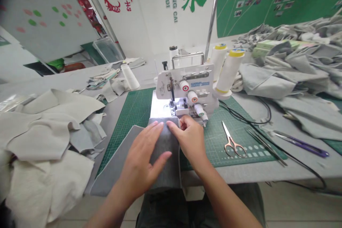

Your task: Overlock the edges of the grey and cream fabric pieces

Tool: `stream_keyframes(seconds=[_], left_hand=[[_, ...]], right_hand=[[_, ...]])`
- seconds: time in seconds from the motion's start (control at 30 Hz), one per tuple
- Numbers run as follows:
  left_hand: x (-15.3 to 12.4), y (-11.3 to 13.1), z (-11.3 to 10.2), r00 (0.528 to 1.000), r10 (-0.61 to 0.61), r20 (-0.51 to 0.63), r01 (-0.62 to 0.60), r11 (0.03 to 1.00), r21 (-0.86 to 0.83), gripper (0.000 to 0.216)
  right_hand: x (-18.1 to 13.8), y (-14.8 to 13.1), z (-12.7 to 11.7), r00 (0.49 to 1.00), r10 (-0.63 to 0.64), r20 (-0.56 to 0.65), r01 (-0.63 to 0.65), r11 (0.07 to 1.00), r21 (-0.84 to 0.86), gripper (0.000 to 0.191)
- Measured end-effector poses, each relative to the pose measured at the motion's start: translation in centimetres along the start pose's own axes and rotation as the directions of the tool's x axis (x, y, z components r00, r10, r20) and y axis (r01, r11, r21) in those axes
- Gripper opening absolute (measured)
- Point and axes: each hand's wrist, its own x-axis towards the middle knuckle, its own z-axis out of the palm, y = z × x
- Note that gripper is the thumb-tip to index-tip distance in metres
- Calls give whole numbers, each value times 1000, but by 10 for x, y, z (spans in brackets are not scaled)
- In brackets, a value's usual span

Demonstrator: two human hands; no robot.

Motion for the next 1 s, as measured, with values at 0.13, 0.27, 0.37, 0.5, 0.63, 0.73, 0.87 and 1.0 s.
stream_keyframes(seconds=[0.13, 0.27, 0.37, 0.5, 0.63, 0.73, 0.87, 1.0], left_hand=[[7, 13, 21, 993, -68, 99, 65, 997, 37, 64], [5, 11, 23, 982, -102, 157, 80, 987, 138, 55], [6, 12, 21, 977, -112, 181, 83, 984, 159, 54], [14, 14, 20, 966, -147, 212, 111, 979, 173, 54], [19, 13, 19, 961, -155, 230, 112, 975, 190, 61], [21, 13, 19, 956, -155, 247, 106, 974, 201, 66], [26, 12, 20, 953, -164, 256, 111, 971, 209, 68], [27, 14, 18, 952, -174, 251, 123, 970, 208, 64]], right_hand=[[-7, 10, -3, 997, 27, 77, -37, 992, 124, 31], [-24, 18, -12, 980, -199, 7, 199, 980, 10, 27], [-29, 20, -15, 915, -380, 134, 396, 911, -119, 32], [-25, 22, -14, 908, -386, 166, 411, 896, -168, 35], [-22, 27, -12, 900, -414, 135, 434, 879, -197, 34], [-23, 31, -13, 896, -432, 101, 444, 870, -215, 33], [-23, 32, -14, 896, -436, 84, 443, 869, -218, 33], [-25, 32, -13, 877, -473, 88, 480, 856, -193, 31]])
